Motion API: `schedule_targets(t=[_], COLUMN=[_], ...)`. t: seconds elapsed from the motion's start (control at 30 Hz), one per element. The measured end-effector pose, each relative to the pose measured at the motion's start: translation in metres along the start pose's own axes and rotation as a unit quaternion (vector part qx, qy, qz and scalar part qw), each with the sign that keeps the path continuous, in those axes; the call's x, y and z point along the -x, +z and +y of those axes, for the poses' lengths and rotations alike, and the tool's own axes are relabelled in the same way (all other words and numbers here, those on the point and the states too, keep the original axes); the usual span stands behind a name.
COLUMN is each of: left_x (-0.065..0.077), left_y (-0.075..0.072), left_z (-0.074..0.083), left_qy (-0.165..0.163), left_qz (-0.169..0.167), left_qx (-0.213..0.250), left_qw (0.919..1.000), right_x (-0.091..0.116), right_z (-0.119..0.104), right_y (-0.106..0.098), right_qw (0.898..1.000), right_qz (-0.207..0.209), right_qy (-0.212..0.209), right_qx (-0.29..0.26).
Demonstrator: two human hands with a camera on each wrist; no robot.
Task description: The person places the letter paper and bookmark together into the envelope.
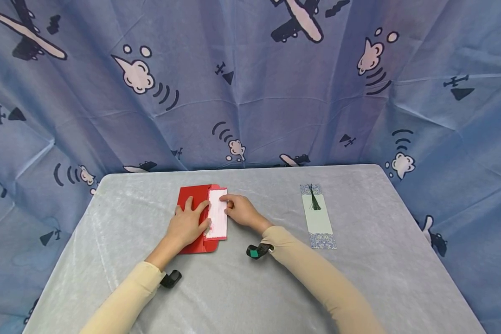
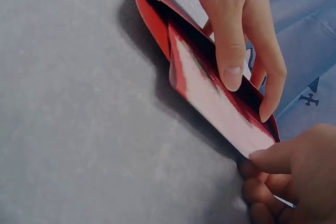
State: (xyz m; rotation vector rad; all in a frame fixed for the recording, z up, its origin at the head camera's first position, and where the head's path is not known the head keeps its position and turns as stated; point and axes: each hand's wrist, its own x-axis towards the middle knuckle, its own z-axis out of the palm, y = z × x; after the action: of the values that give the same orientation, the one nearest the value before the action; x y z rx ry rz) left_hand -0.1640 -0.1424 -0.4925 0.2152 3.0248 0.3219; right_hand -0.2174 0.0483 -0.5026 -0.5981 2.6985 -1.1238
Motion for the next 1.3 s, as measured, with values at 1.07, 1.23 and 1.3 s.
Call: schedule_targets(t=[1.07,1.23,1.3], left_x=[-0.001,-0.001,-0.001], left_y=[0.000,-0.001,-0.001], left_z=[-0.001,-0.001,0.000], left_qy=[0.006,0.006,0.005], left_qz=[0.003,0.000,-0.001], left_qx=[-0.006,-0.004,-0.004], left_qw=[1.0000,1.0000,1.0000], right_x=[-0.002,-0.003,-0.003], right_z=[0.014,0.015,0.016], right_y=[-0.003,-0.004,-0.004], right_qw=[0.997,0.996,0.996], right_qz=[-0.053,-0.065,-0.070], right_qy=[-0.016,-0.017,-0.019], right_qx=[-0.057,-0.053,-0.045])
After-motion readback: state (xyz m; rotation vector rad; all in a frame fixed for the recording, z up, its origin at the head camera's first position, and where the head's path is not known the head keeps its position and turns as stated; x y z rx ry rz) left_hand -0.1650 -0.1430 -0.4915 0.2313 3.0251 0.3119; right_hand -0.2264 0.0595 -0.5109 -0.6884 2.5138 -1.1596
